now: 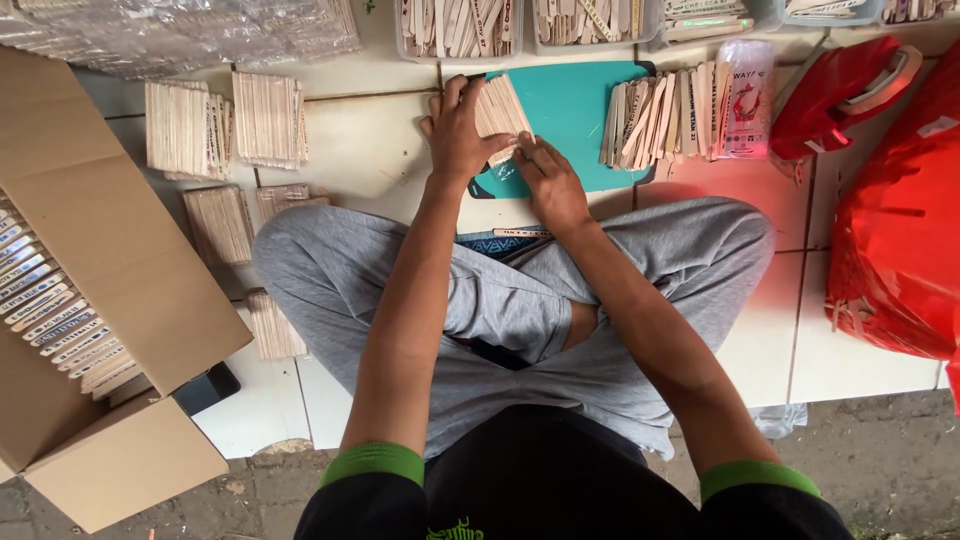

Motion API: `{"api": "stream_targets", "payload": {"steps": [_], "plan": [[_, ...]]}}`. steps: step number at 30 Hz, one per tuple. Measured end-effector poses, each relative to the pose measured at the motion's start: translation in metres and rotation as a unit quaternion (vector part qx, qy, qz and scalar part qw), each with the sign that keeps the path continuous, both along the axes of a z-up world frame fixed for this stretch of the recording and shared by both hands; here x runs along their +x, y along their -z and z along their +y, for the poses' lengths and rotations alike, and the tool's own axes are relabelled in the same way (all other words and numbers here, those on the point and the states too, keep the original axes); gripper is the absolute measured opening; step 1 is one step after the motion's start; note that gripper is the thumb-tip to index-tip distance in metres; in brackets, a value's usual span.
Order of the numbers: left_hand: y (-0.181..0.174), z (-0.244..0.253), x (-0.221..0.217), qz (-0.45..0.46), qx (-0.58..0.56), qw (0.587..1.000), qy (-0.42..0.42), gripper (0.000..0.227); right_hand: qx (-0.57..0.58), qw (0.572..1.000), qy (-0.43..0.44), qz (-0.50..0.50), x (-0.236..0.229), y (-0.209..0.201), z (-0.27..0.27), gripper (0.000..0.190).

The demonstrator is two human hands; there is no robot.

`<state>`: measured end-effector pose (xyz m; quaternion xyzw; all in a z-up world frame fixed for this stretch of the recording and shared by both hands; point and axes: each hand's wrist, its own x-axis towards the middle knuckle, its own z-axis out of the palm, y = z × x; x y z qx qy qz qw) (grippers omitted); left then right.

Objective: The person sits on the floor and packs small wooden sticks into clear plastic bags. They arrange the sticks into neat stacks, place them into bags, and seal them. The person then places the sealed bags into a cardboard box. A cat walks by briefly.

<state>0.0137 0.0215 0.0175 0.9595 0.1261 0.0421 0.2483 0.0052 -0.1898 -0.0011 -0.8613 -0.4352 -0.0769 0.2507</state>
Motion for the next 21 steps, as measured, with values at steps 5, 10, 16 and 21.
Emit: {"api": "stream_targets", "payload": {"steps": [5, 10, 16, 21], "plan": [[-0.005, 0.004, 0.004, 0.021, -0.014, 1.000, 0.015, 0.092, -0.031, 0.996, 0.023, -0.080, 0.000, -0.009, 0.009, 0.030], [-0.003, 0.005, 0.005, 0.030, -0.018, 0.999, 0.014, 0.091, -0.051, 0.982, 0.066, -0.167, 0.006, -0.032, 0.023, 0.009], [0.004, 0.004, 0.007, -0.011, -0.023, 1.000, 0.000, 0.092, -0.050, 0.977, 0.104, -0.177, 0.014, -0.034, 0.035, 0.025], [0.002, 0.005, 0.011, 0.025, -0.045, 0.999, 0.008, 0.088, -0.050, 0.981, 0.123, -0.141, 0.013, -0.033, 0.034, 0.026]]}}
